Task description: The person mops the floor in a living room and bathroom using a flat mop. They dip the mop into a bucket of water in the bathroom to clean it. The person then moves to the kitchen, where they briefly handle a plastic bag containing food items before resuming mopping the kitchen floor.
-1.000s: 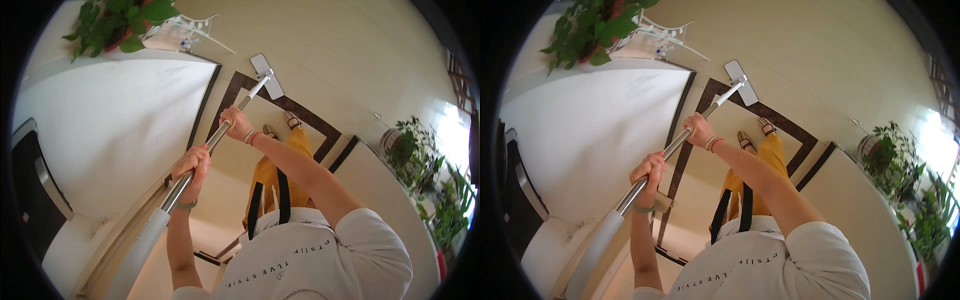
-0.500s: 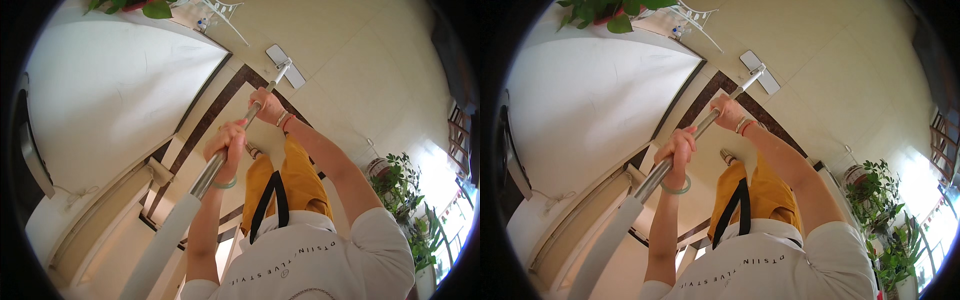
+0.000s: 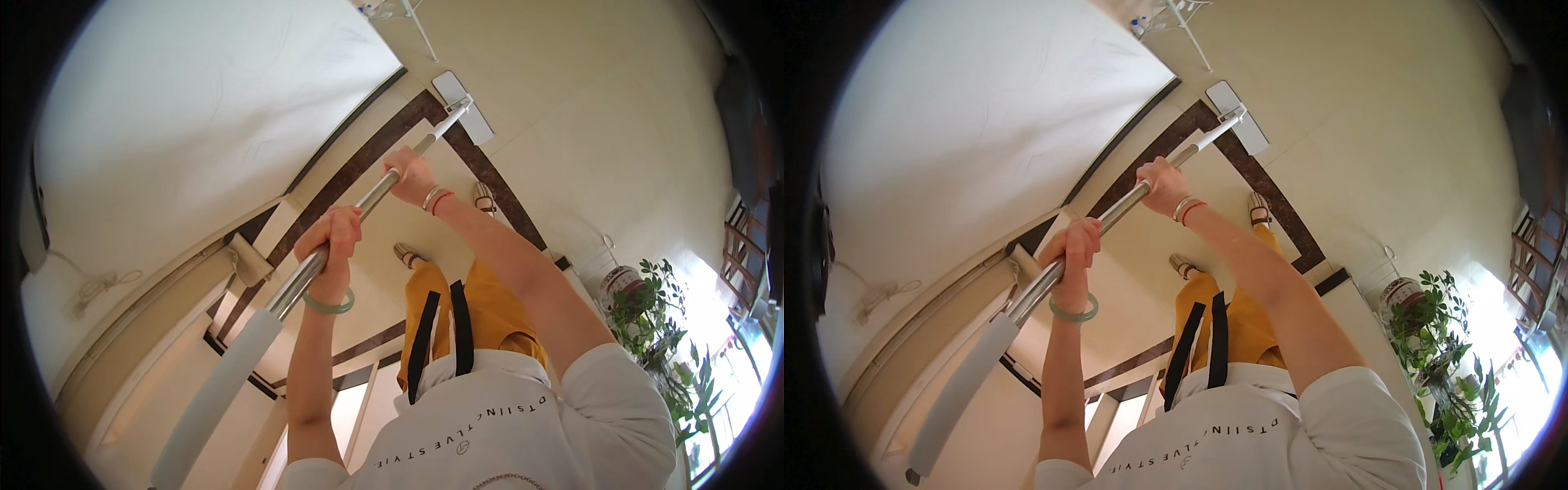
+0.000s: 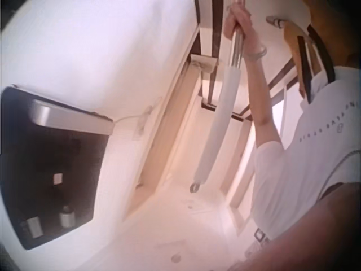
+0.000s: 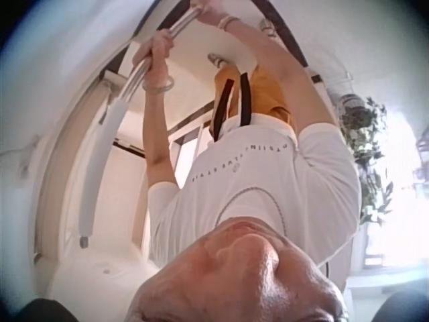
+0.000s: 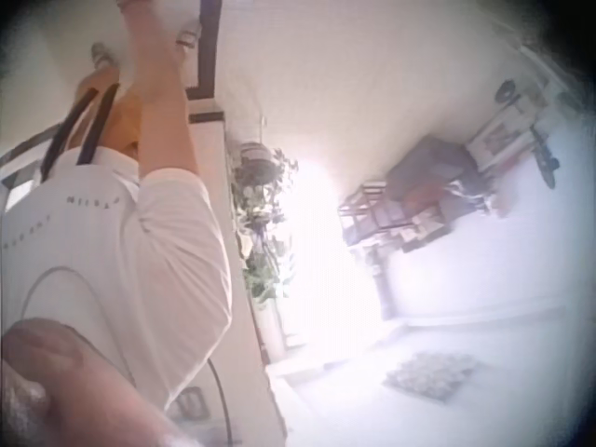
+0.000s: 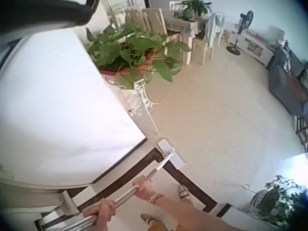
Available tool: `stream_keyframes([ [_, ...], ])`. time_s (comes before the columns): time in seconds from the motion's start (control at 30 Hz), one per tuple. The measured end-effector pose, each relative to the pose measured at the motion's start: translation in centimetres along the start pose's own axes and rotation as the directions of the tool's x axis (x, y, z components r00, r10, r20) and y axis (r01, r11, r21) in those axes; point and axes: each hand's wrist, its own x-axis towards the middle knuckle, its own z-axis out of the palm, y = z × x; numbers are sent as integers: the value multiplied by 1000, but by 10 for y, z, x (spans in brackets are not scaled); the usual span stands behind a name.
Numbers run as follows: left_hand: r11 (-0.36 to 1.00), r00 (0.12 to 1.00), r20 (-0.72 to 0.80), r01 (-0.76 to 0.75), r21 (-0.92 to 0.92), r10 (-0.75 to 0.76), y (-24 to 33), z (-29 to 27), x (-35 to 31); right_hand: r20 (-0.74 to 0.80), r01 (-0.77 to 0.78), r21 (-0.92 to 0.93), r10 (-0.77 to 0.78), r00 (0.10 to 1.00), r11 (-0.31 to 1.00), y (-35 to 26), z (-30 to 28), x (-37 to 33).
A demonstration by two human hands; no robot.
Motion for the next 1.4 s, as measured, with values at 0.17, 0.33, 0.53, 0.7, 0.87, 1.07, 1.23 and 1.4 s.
stream_keyframes([
  [0.17,996,996,-48,73,60,-70,-2,-79,-40,39,45,30,-47,998,999,-43,80,1],
  [0.33,995,991,-110,85,45,-80,-16,-156,-94,100,101,11,-102,990,995,-82,163,-13],
  [0.53,996,972,-216,92,10,-88,-22,-228,-152,155,144,50,-150,976,988,-129,244,-34],
  [0.7,990,958,-259,136,34,-122,-17,-274,-205,199,160,82,-174,964,984,-166,301,-65],
  [0.87,983,937,-317,174,59,-147,-7,-314,-255,175,207,207,-244,954,956,-202,358,-95],
  [1.07,966,917,-359,228,120,-172,4,-350,-308,288,203,253,-274,918,946,-238,416,-129],
  [1.23,949,904,-388,265,172,-182,5,-375,-346,324,192,330,-302,897,924,-261,459,-154],
  [1.4,943,897,-408,266,201,-167,2,-394,-379,347,178,386,-321,881,905,-279,496,-179],
])
